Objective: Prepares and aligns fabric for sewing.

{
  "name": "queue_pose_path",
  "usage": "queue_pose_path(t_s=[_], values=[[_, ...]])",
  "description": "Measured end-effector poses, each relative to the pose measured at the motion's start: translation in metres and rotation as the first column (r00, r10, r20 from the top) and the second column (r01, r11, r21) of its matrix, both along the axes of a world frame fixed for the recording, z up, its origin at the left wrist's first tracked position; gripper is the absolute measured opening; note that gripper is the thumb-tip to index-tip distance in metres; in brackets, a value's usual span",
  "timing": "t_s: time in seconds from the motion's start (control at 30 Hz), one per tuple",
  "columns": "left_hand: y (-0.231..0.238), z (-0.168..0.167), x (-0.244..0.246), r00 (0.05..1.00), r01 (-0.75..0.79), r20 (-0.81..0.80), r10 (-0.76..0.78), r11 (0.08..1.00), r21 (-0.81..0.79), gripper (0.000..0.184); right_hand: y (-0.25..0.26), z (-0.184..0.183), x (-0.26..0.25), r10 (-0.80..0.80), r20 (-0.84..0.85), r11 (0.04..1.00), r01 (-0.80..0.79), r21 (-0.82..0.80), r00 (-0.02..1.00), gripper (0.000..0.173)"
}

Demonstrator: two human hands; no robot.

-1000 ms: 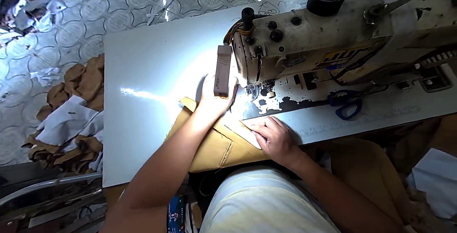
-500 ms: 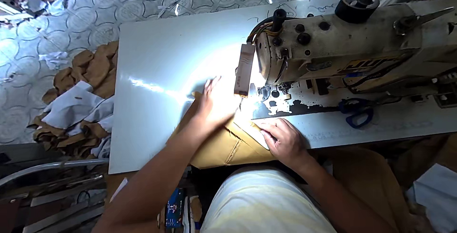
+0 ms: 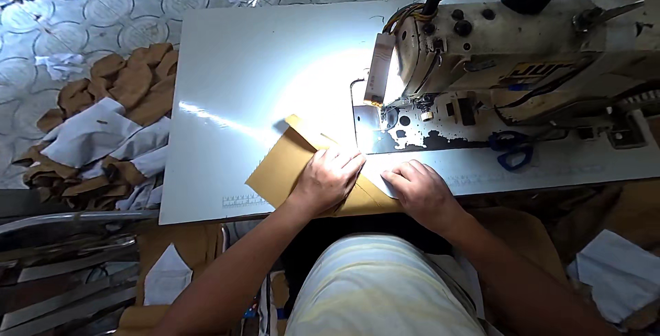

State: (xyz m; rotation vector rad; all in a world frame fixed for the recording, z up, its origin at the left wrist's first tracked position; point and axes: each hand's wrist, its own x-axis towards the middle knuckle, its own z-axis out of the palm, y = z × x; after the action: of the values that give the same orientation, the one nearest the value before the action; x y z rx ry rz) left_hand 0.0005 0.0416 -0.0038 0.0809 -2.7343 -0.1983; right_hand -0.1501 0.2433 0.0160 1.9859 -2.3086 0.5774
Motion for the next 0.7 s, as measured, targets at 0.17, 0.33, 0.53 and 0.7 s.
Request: queue_pose_path(t_s=[0.17, 0.33, 0.53, 0.7], values=[[0.005, 0.002, 0.002, 0.999, -0.025, 0.03, 0.025, 1.0, -0.014, 0.032, 0.001, 0.004, 0.003, 0.012, 0.003, 0.998, -0.013, 0.06, 1.0, 0.023], [0.008, 0.005, 0.007, 0.997, -0.034, 0.074, 0.033, 0.999, 0.012, 0.032, 0.005, 0.002, 0.008, 0.015, 0.034, 0.998, -0.018, 0.063, 0.999, 0.023], [0.006, 0.007, 0.009, 0.993, -0.023, 0.116, 0.022, 1.0, 0.005, 0.032, 0.008, 0.001, 0.009, 0.024, 0.059, 0.999, -0.026, 0.046, 0.998, 0.024], [-0.006, 0.012, 0.008, 0.986, 0.007, 0.164, -0.039, 0.982, 0.19, 0.046, 0.01, 0.005, 0.012, -0.006, 0.143, 0.995, -0.008, 0.1, 0.99, 0.038]])
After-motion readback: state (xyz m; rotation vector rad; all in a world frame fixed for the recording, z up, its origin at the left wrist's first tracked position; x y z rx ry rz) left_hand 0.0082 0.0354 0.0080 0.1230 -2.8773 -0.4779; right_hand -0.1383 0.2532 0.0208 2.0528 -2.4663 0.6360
